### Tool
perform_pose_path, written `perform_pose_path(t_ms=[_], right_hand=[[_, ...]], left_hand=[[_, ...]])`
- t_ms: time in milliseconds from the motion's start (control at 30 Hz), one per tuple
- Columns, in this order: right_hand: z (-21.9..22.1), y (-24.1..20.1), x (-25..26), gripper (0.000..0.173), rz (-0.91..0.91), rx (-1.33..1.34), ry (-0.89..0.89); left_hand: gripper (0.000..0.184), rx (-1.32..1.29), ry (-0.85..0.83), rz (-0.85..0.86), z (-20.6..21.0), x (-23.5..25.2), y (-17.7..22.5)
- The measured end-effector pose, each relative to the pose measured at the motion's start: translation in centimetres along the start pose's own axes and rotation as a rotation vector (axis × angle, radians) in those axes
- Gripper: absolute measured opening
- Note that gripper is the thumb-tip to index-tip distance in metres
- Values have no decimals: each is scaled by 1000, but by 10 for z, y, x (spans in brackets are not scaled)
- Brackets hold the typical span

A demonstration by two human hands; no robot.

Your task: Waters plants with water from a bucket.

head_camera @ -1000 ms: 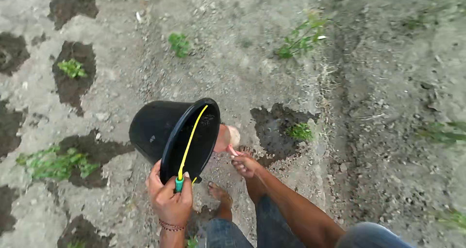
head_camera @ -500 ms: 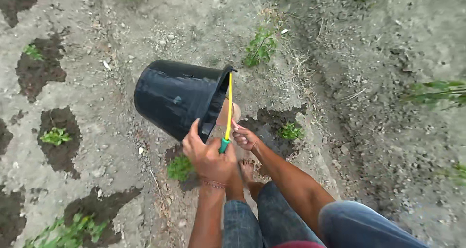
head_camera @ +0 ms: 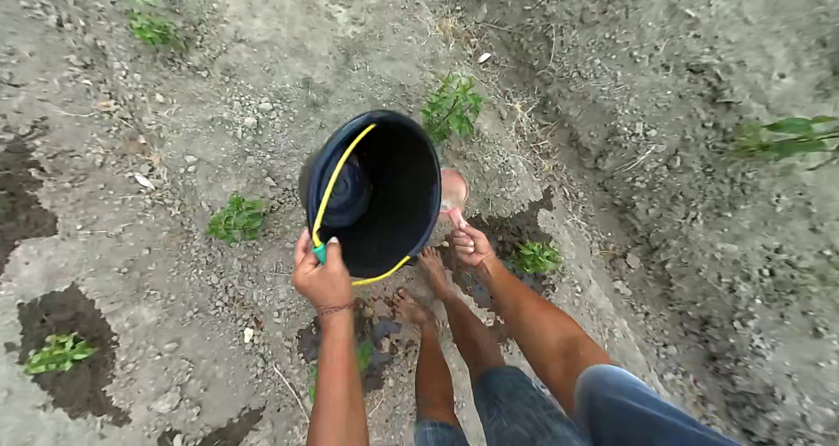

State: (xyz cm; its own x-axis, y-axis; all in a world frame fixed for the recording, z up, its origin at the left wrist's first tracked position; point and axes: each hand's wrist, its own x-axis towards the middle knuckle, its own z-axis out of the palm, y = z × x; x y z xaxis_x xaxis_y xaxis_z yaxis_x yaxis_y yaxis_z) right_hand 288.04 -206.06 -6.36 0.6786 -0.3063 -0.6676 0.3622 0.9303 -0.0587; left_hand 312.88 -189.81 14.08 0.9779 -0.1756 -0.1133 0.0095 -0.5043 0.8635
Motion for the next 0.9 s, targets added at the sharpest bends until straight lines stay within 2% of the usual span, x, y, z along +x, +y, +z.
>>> perform_pose_path(t_ms=[100, 167, 233, 300, 500, 733, 900], right_hand=[[17, -36, 27, 29, -39, -125, 169], [32, -61, 46, 32, -49, -173, 276], [45, -85, 63, 29, -55, -213, 364], [55, -107, 78, 25, -67, -261, 414], [82, -145, 109, 20, -78, -307, 499], [106, -156, 129, 10, -65, -474, 631], [119, -155, 128, 5, -87, -590, 672]], left_hand=[[11, -57, 89, -473, 2, -9, -24], [16, -60, 101, -648, 3, -28, -40], [16, -9, 125, -752, 4, -50, -52], [12, 45, 160, -792, 2, -69, -62], [24, 192, 264, -885, -34, -94, -87], [15, 169, 393, -965, -85, -101, -86], [15, 69, 421, -972, -91, -110, -91]])
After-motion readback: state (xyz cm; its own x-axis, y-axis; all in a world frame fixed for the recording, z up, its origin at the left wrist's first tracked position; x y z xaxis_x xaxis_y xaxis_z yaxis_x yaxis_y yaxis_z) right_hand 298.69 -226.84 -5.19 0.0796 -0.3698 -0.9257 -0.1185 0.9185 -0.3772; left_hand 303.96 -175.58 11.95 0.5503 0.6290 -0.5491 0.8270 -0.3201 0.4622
